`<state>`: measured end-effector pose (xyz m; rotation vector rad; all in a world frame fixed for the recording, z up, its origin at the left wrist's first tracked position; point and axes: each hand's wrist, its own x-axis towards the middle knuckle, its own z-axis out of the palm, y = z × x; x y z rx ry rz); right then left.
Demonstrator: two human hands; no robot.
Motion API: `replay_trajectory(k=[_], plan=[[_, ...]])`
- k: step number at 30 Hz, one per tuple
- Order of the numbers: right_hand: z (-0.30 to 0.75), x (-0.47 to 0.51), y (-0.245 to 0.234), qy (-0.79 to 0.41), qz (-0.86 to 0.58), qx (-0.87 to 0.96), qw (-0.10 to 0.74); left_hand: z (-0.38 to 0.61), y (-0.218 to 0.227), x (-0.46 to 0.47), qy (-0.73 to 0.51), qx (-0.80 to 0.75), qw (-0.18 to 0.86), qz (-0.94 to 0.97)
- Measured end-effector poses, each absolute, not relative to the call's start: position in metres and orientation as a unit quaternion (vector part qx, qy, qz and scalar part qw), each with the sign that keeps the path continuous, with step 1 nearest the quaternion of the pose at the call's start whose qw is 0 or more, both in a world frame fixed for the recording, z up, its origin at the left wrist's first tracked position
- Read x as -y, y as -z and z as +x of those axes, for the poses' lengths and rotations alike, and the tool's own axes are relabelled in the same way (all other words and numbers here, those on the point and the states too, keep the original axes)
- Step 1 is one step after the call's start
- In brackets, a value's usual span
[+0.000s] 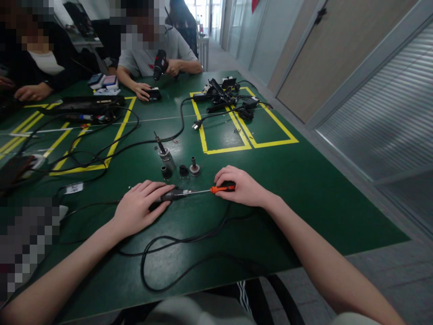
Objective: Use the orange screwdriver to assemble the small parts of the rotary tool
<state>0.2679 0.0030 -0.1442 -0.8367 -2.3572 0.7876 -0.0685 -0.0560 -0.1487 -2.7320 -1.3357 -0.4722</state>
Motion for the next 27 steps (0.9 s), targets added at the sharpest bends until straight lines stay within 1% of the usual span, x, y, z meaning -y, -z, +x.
replay_trajectory(k=[4, 9, 17, 22, 27], plan=[[0.268, -0.001, 0.139, -0.31, -0.326, 0.851, 0.271, -0.069, 0.148, 0.056, 0.151, 0.429, 0.04, -0.89], [0.265, 0.004, 0.139, -0.39, -0.374, 0.805, 0.245, -0.067, 0.147, 0.056, 0.148, 0.436, 0.031, -0.887], [0.257, 0.008, 0.142, -0.435, -0.345, 0.799, 0.233, -0.067, 0.148, 0.056, 0.153, 0.437, 0.029, -0.886], [0.259, 0.005, 0.142, -0.449, -0.361, 0.783, 0.234, -0.068, 0.148, 0.056, 0.154, 0.429, 0.04, -0.889], [0.26, 0.003, 0.144, -0.505, -0.371, 0.741, 0.242, -0.068, 0.149, 0.055, 0.154, 0.428, 0.042, -0.89]])
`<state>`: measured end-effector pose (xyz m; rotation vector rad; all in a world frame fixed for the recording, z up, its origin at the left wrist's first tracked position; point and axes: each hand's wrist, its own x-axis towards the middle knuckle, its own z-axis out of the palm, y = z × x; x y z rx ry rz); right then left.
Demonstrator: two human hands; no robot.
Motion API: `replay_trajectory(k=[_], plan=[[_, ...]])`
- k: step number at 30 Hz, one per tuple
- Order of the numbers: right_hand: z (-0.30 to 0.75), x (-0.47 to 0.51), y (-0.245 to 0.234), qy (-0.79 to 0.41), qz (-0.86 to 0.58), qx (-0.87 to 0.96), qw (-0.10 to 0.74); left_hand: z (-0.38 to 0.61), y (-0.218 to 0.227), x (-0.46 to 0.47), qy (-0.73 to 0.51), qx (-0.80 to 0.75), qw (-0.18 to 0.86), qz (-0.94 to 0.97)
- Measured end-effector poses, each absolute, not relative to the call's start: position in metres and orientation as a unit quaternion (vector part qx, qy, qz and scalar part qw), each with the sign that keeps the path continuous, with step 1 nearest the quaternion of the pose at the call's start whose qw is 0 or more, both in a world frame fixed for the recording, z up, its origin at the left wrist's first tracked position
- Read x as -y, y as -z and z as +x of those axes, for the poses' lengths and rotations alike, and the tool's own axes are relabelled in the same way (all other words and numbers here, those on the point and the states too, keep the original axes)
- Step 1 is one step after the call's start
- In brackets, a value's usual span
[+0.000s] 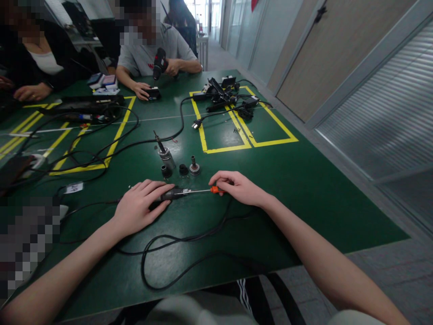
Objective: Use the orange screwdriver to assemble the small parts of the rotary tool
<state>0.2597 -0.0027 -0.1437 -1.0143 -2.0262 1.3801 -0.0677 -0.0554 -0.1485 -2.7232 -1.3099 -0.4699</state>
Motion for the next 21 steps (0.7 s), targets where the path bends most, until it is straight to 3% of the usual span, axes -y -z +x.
replay_trajectory(k=[8, 21], plan=[[0.2631, -0.0017, 0.1438, -0.522, -0.358, 0.726, 0.268, -0.0683, 0.1484, 0.0563, 0.157, 0.423, 0.047, -0.891], [0.2557, 0.0034, 0.1416, -0.465, -0.389, 0.76, 0.235, -0.0674, 0.1475, 0.0554, 0.163, 0.419, 0.053, -0.892]])
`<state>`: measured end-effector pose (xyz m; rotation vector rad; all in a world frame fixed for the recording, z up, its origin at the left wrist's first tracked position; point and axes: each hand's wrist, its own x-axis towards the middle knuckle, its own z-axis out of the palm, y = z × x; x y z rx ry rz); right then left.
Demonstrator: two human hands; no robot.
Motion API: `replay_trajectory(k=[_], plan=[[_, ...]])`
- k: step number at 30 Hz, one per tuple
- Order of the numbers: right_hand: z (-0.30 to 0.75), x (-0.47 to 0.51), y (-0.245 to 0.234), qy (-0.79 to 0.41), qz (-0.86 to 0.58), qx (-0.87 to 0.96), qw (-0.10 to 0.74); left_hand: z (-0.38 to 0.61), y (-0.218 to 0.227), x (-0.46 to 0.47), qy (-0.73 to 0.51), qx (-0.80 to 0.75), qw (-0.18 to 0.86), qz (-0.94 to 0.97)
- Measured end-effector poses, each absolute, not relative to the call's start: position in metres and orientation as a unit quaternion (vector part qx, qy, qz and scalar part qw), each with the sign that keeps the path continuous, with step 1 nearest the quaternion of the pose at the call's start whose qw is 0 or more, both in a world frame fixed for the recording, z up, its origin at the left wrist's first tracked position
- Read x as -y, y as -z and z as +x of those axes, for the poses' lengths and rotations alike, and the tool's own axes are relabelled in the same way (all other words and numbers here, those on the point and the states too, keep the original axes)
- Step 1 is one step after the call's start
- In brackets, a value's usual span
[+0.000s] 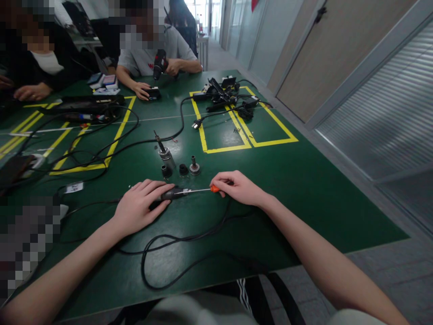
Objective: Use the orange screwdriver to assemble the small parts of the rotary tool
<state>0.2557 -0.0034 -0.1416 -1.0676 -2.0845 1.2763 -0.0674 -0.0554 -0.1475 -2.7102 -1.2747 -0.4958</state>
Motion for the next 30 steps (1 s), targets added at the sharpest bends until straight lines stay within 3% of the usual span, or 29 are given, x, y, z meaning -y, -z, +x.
replay_trajectory(k=[9, 15, 23, 30], plan=[[0.2584, 0.0036, 0.1456, -0.506, -0.393, 0.724, 0.257, -0.0679, 0.1476, 0.0556, 0.159, 0.419, 0.048, -0.893], [0.2578, 0.0039, 0.1431, -0.446, -0.384, 0.759, 0.277, -0.0676, 0.148, 0.0559, 0.158, 0.42, 0.049, -0.892], [0.2572, 0.0041, 0.1409, -0.383, -0.363, 0.816, 0.236, -0.0674, 0.1482, 0.0549, 0.155, 0.426, 0.05, -0.89], [0.2585, 0.0045, 0.1453, -0.44, -0.371, 0.773, 0.268, -0.0681, 0.1487, 0.0558, 0.153, 0.426, 0.05, -0.89]])
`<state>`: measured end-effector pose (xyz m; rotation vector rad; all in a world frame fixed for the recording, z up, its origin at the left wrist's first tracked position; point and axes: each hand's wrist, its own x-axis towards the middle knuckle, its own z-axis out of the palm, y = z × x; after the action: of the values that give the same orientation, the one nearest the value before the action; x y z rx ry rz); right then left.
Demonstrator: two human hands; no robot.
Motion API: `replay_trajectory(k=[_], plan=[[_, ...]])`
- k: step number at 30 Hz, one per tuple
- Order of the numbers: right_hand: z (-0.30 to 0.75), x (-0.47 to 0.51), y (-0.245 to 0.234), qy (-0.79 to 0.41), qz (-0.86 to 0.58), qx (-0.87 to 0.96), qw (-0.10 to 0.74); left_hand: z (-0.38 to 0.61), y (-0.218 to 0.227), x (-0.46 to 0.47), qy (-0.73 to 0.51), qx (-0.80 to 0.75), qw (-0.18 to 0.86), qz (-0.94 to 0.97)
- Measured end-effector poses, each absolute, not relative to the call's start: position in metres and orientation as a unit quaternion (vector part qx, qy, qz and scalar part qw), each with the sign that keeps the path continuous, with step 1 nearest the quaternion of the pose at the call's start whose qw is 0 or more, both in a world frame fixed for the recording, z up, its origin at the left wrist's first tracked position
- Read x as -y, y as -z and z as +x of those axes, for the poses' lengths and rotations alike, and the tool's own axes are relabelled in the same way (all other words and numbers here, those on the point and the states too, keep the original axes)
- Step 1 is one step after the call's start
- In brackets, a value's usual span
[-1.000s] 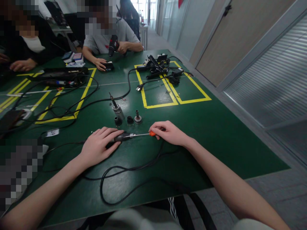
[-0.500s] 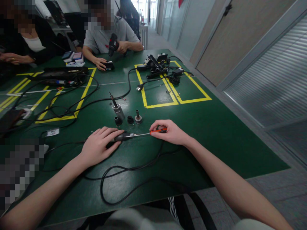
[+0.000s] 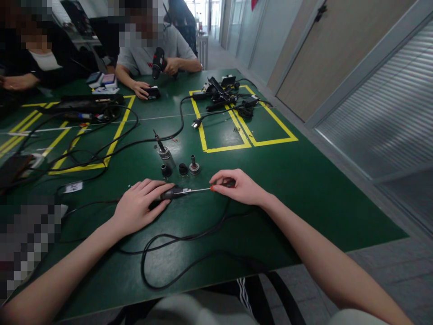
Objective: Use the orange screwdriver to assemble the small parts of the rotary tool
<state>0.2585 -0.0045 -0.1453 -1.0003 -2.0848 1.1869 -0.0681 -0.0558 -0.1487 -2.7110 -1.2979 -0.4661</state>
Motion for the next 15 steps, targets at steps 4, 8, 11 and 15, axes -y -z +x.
replay_trajectory(k=[4, 8, 11, 15], plan=[[0.2586, 0.0044, 0.1471, -0.445, -0.373, 0.764, 0.281, -0.0675, 0.1486, 0.0561, 0.155, 0.426, 0.045, -0.89], [0.2574, 0.0049, 0.1442, -0.428, -0.371, 0.782, 0.259, -0.0667, 0.1474, 0.0562, 0.151, 0.43, 0.037, -0.889], [0.2569, 0.0054, 0.1403, -0.407, -0.373, 0.801, 0.23, -0.0665, 0.1468, 0.0562, 0.151, 0.429, 0.04, -0.89], [0.2575, 0.0058, 0.1393, -0.423, -0.377, 0.789, 0.236, -0.0672, 0.1469, 0.0563, 0.151, 0.43, 0.041, -0.889]])
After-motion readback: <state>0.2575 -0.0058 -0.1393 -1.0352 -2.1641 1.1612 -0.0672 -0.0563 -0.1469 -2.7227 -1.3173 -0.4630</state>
